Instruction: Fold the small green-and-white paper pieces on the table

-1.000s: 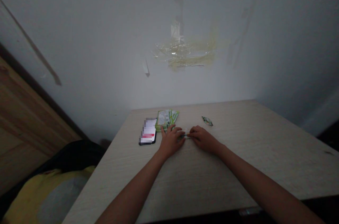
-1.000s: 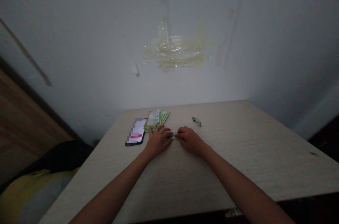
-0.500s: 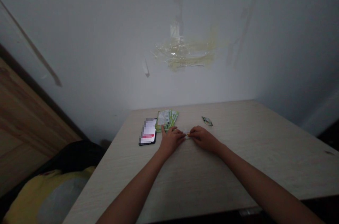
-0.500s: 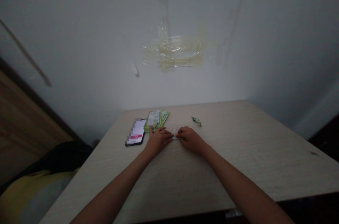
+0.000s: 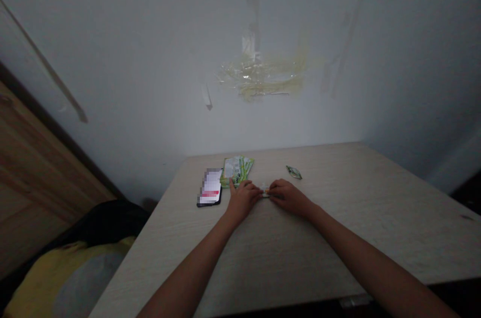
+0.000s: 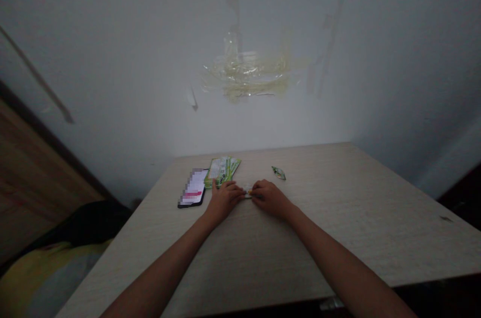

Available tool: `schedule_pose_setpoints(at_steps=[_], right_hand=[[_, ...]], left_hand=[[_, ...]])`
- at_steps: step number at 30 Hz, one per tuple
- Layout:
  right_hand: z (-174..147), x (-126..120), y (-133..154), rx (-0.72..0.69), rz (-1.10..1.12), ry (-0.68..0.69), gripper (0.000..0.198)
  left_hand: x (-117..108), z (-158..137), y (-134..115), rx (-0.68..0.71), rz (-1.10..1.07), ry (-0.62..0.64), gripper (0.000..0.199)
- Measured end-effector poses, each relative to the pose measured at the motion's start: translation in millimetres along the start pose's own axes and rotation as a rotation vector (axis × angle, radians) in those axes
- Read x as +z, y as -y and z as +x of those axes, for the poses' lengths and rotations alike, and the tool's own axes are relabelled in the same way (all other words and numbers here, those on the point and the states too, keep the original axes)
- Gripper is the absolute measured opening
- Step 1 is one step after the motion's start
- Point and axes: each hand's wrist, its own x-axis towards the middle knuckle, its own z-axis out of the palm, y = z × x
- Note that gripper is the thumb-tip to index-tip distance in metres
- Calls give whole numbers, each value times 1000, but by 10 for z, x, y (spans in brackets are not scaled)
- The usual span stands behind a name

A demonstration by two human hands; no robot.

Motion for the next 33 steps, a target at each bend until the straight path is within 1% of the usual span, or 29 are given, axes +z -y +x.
schedule_pose_setpoints(at_steps=[6,12,18,25,33], right_hand=[[1,26,-34,31,35,-12,16],[27,47,-24,90,43,-39,14],[78,120,-49,135,-24,-70,13],[117,188,-81,247,-42,-93,13],[162,208,-39,301,-113,-78,12]], left_hand=[[-25,1,-21,3,-23,4,20],[-52,-16,-64,38,-28,-32,20],[-29,45,-59,-7,-40,-21,18],[52,107,-49,-44,-20,-97,16],[51,132,-77,-64,-31,-102,13]])
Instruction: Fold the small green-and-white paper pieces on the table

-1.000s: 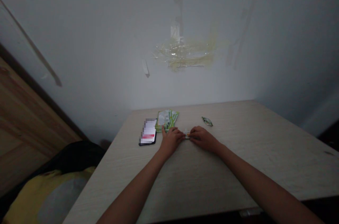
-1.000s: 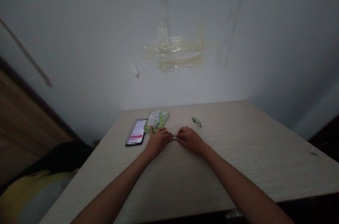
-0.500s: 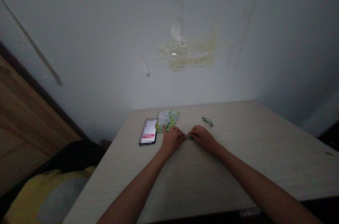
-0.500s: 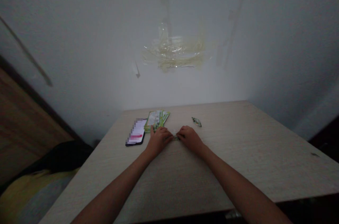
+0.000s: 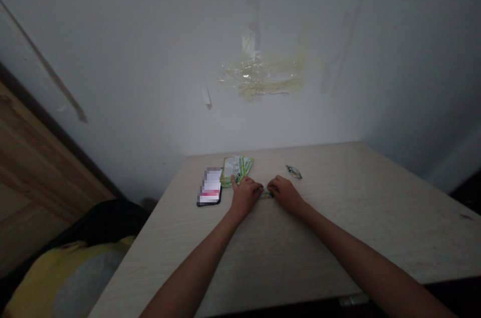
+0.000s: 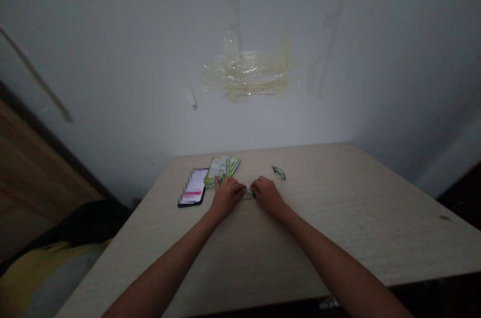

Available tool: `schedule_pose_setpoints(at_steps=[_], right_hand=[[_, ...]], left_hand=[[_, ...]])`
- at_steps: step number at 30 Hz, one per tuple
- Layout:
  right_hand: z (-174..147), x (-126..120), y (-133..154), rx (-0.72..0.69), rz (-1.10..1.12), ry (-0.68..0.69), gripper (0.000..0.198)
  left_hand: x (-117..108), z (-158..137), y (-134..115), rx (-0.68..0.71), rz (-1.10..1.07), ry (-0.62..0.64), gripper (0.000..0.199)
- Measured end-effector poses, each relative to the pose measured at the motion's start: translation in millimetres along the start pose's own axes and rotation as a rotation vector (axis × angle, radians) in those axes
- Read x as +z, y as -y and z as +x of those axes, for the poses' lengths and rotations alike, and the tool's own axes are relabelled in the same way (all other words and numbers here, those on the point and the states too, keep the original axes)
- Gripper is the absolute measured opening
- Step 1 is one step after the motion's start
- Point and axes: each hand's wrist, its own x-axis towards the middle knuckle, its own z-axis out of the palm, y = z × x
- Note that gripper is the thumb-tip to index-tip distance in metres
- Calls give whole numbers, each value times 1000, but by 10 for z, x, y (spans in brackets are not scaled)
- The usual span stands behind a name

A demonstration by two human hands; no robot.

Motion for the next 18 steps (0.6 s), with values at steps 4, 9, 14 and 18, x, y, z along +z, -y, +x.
schedule_pose_setpoints(at_steps=[4,9,14,18], right_hand=[[6,2,25,6,-56,-6,13],[6,24,13,-11,-78,-19,14],[6,53,6,-5,-109,-13,12],[-4,51,21,17,-100,-17,10]], left_hand=[[0,15,-7,-20,-2,4,13],[4,25,-5,-35,11,19,13],[-9,18,-3,-15,-6,27,13],[5,16,15,-4,-38,38,13]])
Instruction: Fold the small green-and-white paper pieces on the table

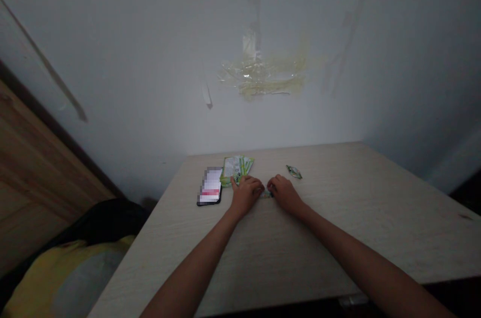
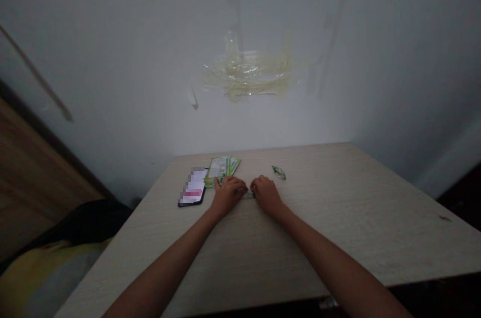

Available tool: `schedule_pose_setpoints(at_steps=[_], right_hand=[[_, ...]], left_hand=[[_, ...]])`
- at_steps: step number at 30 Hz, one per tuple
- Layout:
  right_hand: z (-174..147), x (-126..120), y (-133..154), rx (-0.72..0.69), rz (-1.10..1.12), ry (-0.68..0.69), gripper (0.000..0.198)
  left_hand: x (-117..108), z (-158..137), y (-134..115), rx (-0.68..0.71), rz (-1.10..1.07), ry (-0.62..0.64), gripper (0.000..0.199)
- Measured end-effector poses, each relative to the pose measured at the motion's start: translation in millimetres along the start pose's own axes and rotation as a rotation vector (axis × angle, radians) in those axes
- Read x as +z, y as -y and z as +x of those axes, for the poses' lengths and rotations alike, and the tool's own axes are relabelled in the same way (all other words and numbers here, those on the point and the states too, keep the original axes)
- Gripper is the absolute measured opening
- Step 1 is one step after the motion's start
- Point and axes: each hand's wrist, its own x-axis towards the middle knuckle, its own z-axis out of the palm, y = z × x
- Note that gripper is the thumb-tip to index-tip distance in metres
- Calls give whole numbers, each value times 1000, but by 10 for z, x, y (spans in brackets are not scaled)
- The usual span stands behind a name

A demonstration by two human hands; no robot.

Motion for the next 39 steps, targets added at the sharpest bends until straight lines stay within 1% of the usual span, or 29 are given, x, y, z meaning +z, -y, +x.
schedule_pose_setpoints(at_steps=[6,9,13,18,25,28,31,35,39], right_hand=[[-27,-3,-21,-38,58,-52,8],[-41,-11,-28,-68,83,-85,10],[-62,-52,-12,-123,94,-121,11],[-96,-110,0,-204,47,-54,12],[-109,-142,-14,-195,58,-9,18],[-99,-140,-43,-200,95,3,22],[-92,-127,-85,-195,139,-3,23],[-92,-101,-127,-198,195,1,22],[-103,-81,-141,-213,206,10,24]], left_hand=[[12,-19,36,74,34,52,21],[-47,-45,37,132,77,74,21],[-154,-78,19,179,106,65,20],[-229,-94,-15,196,120,54,21],[-181,-127,-21,164,64,58,23],[-146,-165,-32,186,73,60,23],[-127,-188,-30,173,95,39,22],[-134,-188,1,174,116,53,24],[-147,-189,15,164,126,50,24]])
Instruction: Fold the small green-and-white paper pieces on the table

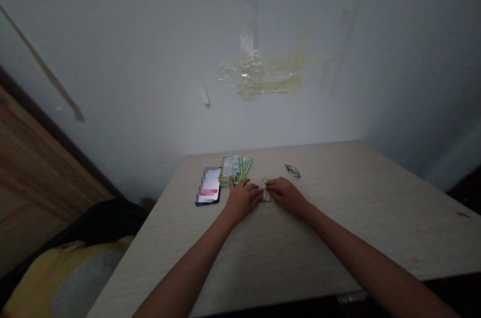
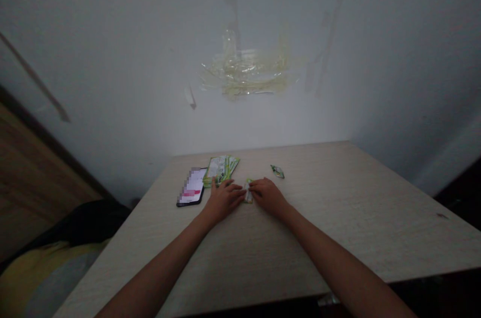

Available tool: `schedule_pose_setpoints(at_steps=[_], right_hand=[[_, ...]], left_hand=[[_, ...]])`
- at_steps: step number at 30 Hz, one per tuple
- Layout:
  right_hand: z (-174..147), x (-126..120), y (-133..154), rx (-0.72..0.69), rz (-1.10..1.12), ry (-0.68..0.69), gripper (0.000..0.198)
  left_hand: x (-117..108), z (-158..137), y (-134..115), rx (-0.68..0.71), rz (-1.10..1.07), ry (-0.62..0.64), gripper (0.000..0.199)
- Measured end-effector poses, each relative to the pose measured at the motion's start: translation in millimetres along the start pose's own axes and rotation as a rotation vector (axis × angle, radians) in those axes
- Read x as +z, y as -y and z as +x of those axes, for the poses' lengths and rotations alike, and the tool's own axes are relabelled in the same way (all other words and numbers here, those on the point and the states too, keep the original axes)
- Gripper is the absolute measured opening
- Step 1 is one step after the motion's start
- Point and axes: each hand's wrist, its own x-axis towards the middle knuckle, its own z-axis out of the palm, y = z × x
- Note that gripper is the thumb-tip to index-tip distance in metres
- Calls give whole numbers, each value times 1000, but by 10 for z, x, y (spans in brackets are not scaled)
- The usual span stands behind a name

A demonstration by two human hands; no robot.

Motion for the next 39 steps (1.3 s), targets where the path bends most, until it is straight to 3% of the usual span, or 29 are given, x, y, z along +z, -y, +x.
schedule_pose_setpoints(at_steps=[13,28,39], right_hand=[[-18,-18,65,-56,-193,15,25],[8,-36,144,37,-271,86,25],[63,39,44,58,-274,104,27]], left_hand=[[16,14,24,-32,-58,-9,21],[-3,20,-11,-25,-17,-25,21],[0,21,-13,-26,6,-12,22]])
